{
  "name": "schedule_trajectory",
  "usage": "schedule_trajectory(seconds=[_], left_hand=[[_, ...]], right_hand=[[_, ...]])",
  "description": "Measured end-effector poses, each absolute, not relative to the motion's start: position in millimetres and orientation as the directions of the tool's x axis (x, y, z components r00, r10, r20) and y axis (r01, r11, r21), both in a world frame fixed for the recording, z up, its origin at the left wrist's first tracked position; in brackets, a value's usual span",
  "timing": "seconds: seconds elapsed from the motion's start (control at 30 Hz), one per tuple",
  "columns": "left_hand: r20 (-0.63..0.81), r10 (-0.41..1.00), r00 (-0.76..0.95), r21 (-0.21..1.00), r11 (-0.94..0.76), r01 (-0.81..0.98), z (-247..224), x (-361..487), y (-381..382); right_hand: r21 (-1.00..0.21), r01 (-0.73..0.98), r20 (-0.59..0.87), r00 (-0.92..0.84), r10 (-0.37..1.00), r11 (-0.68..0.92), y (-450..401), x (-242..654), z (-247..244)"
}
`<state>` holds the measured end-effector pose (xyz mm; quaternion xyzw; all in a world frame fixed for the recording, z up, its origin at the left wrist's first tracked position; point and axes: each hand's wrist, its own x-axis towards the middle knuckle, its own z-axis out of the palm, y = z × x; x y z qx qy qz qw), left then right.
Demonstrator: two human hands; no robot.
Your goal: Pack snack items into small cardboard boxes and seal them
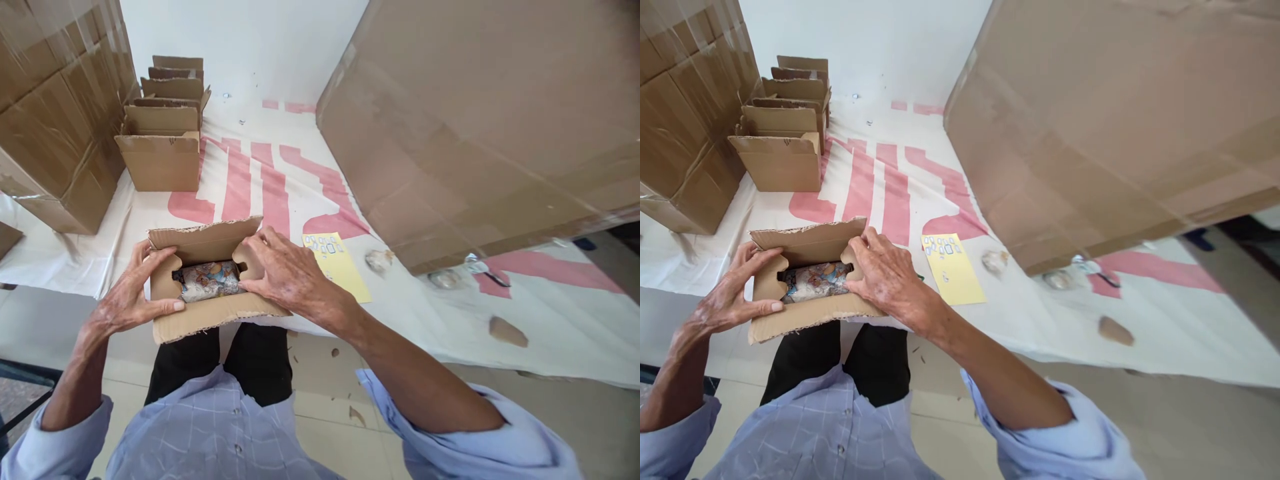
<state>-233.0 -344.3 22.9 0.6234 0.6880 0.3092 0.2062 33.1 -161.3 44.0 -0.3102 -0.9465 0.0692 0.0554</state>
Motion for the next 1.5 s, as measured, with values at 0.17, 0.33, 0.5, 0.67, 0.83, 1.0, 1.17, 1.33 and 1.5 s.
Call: schedule_trajectory(seconds=[0.17, 0.33, 0.5, 0.67, 0.83, 1.0, 1.17, 1.33, 1.5], left_hand=[[0.011, 0.973, -0.23, 0.549, 0.186, 0.815, 29, -222, -330], [0.135, 0.967, -0.216, 0.71, 0.057, 0.702, 27, -229, -336], [0.346, 0.888, -0.304, 0.928, -0.275, 0.252, -13, -246, -357], [0.322, 0.901, -0.293, 0.927, -0.237, 0.29, -53, -230, -365], [0.267, 0.92, -0.289, 0.856, -0.088, 0.51, -60, -206, -351], [0.287, 0.903, -0.319, 0.881, -0.118, 0.459, -51, -191, -337], [0.318, 0.909, -0.268, 0.882, -0.18, 0.435, -46, -185, -332], [0.238, 0.934, -0.265, 0.902, -0.111, 0.416, -59, -189, -337], [0.274, 0.92, -0.28, 0.877, -0.12, 0.465, -46, -180, -334]], right_hand=[[-0.269, 0.58, 0.108, -0.775, 0.623, 0.769, -166, 33, 46], [-0.621, 0.495, 0.295, -0.57, 0.767, 0.607, -154, 58, 34], [-0.703, 0.559, 0.164, -0.474, 0.865, 0.439, -135, 76, 11], [-0.833, 0.452, 0.078, -0.473, 0.878, 0.317, -123, 79, -5], [-0.943, 0.329, -0.201, -0.438, 0.876, -0.052, -115, 86, -20], [-0.945, 0.244, -0.311, -0.458, 0.833, -0.218, -108, 95, -29], [-0.937, 0.217, -0.344, -0.45, 0.824, -0.273, -105, 97, -32], [-0.934, 0.222, -0.351, -0.428, 0.833, -0.28, -101, 97, -38], [-0.937, 0.349, -0.092, -0.325, 0.941, 0.029, -86, 99, -4]])
